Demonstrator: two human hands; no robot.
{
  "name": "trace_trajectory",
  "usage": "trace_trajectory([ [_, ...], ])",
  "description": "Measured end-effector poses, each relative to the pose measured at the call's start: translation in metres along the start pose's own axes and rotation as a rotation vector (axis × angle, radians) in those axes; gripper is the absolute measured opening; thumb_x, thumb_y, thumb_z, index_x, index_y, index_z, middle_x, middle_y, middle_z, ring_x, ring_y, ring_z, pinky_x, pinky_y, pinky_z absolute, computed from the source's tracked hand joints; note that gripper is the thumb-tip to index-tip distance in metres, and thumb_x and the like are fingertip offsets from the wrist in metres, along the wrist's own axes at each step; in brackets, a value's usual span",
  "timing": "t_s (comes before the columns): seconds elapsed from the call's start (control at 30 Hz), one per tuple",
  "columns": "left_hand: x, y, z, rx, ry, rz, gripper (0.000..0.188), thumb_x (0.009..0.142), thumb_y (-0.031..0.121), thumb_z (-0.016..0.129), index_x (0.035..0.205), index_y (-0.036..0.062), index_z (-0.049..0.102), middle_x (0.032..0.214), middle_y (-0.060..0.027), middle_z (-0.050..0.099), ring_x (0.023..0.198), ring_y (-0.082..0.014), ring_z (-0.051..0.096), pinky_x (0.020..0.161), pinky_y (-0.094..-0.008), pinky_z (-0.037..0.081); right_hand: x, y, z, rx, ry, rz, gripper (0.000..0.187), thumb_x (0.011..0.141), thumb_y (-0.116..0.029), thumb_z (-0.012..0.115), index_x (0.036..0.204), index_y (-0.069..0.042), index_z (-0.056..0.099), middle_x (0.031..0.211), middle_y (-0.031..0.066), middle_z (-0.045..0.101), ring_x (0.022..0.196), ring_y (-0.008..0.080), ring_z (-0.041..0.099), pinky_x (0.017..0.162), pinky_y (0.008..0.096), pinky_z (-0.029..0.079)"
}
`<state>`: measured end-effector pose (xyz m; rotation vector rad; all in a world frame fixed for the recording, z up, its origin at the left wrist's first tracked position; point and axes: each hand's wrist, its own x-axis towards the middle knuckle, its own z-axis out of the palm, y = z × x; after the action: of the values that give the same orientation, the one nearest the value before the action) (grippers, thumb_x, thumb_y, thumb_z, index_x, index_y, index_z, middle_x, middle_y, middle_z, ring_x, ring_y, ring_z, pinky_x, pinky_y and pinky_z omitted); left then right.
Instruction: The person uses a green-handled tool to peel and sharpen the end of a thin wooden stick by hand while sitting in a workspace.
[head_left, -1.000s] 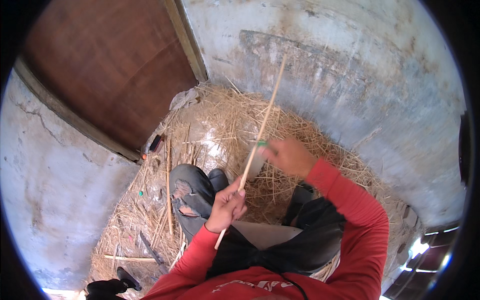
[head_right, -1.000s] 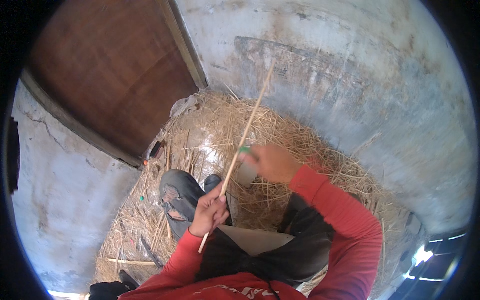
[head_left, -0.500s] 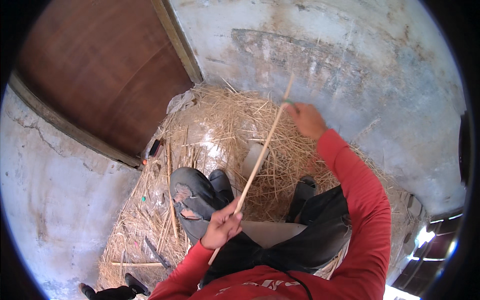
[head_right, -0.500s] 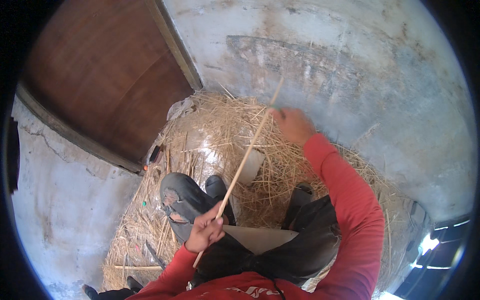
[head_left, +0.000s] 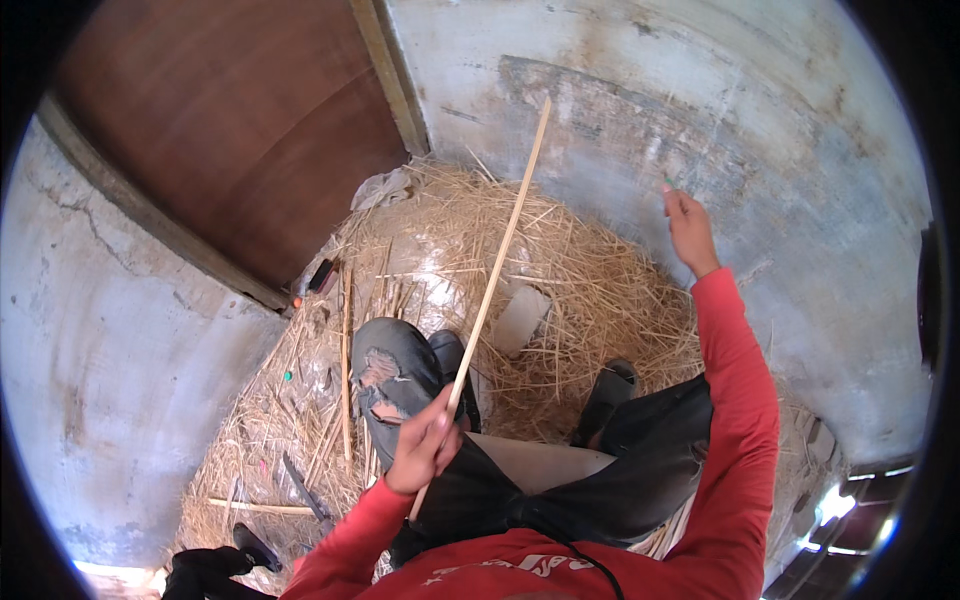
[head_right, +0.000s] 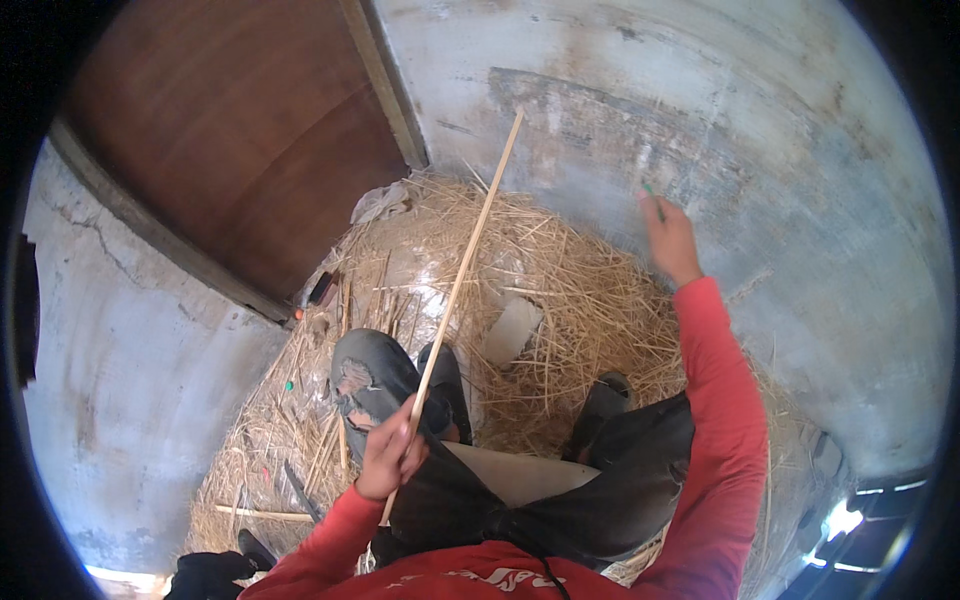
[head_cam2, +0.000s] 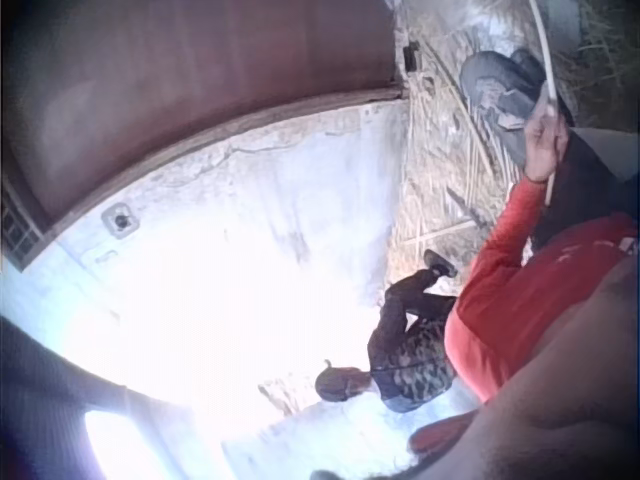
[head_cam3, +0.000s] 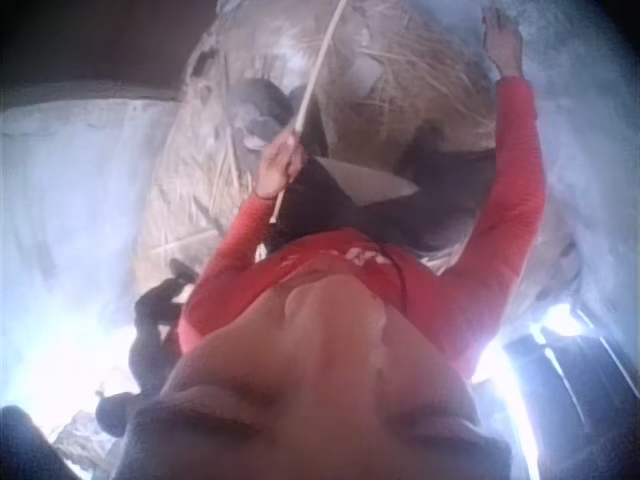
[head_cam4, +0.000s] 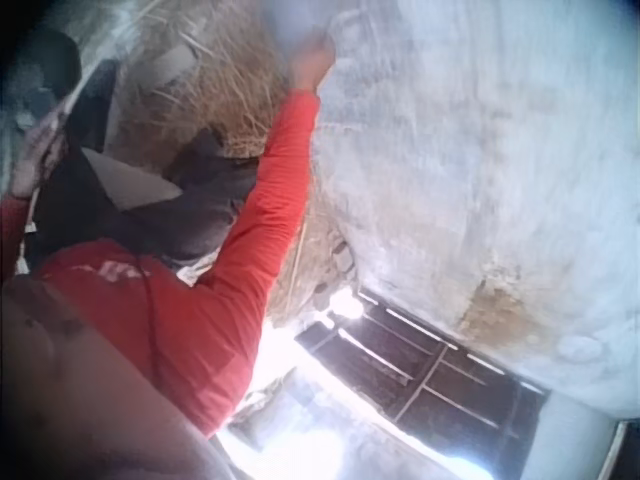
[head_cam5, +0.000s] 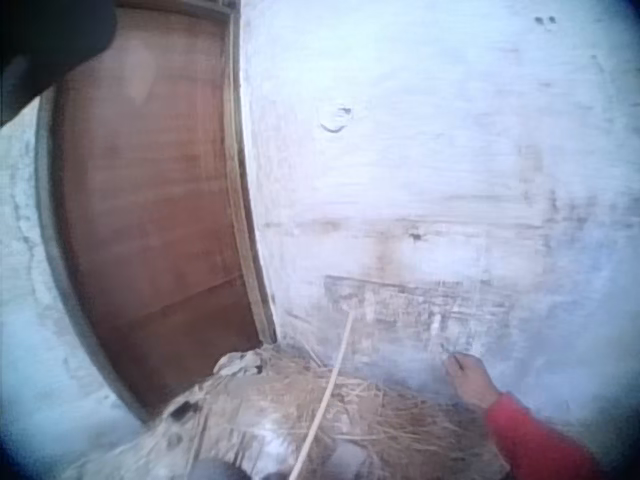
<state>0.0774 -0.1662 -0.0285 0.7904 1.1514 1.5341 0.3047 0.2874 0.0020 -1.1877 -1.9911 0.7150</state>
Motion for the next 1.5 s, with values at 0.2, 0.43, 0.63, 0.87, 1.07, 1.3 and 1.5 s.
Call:
trace_trajectory([
  [0.2,0.072,0.011,0.036,0.014,0.073,0.090,0.048,0.110,0.020,0.044,0.154,0.0029,0.036,0.053,0.0025,0.040,0.042,-0.0056,0.035,0.041,-0.0216,0.030,-0.075,-0.101,0.049,0.218,-0.435,-0.268,0.036,0.099,-0.037,0.063,0.109,-0.002,0.066,0.083,0.0068,0.063,0.079,0.0168,0.059,0.074,0.0356,0.049],
  [0.43,0.100,0.003,0.067,0.030,0.062,0.162,0.049,0.111,0.023,0.043,0.155,0.0036,0.036,0.053,0.0017,0.043,0.043,-0.0056,0.036,0.041,-0.0210,0.030,-0.114,-0.130,0.066,0.488,-0.688,-0.249,0.030,0.099,-0.028,0.064,0.109,0.000,0.067,0.081,0.0020,0.059,0.078,0.0091,0.054,0.074,0.0287,0.045],
  [0.63,0.106,-0.003,0.070,0.056,0.114,0.203,0.049,0.111,0.021,0.040,0.156,0.0044,0.033,0.057,0.0001,0.047,0.045,-0.0062,0.039,0.043,-0.0207,0.033,-0.120,-0.127,0.067,0.615,-0.590,-0.232,0.033,0.098,-0.033,0.065,0.102,0.000,0.066,0.070,0.0016,0.053,0.068,0.0102,0.047,0.064,0.0315,0.042],
  [0.87,0.113,0.003,0.070,0.083,0.131,0.174,0.051,0.111,0.020,0.040,0.158,0.0055,0.029,0.060,0.0015,0.044,0.048,-0.0057,0.038,0.044,-0.0209,0.033,-0.124,-0.132,0.054,0.389,-0.566,-0.357,0.038,0.100,-0.038,0.058,0.098,0.000,0.065,0.069,0.0133,0.058,0.062,0.0242,0.057,0.060,0.0385,0.044],
  [1.07,0.110,0.005,0.064,0.007,0.057,0.128,0.049,0.110,0.017,0.042,0.156,0.0046,0.032,0.060,0.0033,0.036,0.048,-0.0065,0.031,0.044,-0.0226,0.031,-0.134,-0.141,0.048,-0.012,-0.624,-0.455,0.050,0.101,-0.049,0.050,0.088,-0.003,0.068,0.066,0.0225,0.062,0.065,0.0446,0.063,0.059,0.0533,0.048],
  [1.3,0.106,0.004,0.051,0.000,0.071,0.052,0.048,0.110,0.018,0.044,0.154,0.0031,0.036,0.059,0.0027,0.035,0.045,-0.0076,0.033,0.043,-0.0240,0.031,-0.138,-0.139,0.062,-0.182,-0.585,-0.461,0.054,0.100,-0.054,0.050,0.085,-0.006,0.069,0.063,0.0225,0.063,0.061,0.0452,0.064,0.058,0.0546,0.050],
  [1.5,0.085,0.011,0.049,0.109,0.017,0.004,0.048,0.109,0.015,0.045,0.154,0.0021,0.036,0.057,0.0047,0.039,0.044,-0.0073,0.038,0.043,-0.0237,0.034,-0.100,-0.101,0.088,-0.207,-0.391,-0.348,0.042,0.107,-0.037,0.046,0.107,-0.001,0.068,0.075,0.0251,0.065,0.067,0.0358,0.067,0.062,0.0492,0.051],
])
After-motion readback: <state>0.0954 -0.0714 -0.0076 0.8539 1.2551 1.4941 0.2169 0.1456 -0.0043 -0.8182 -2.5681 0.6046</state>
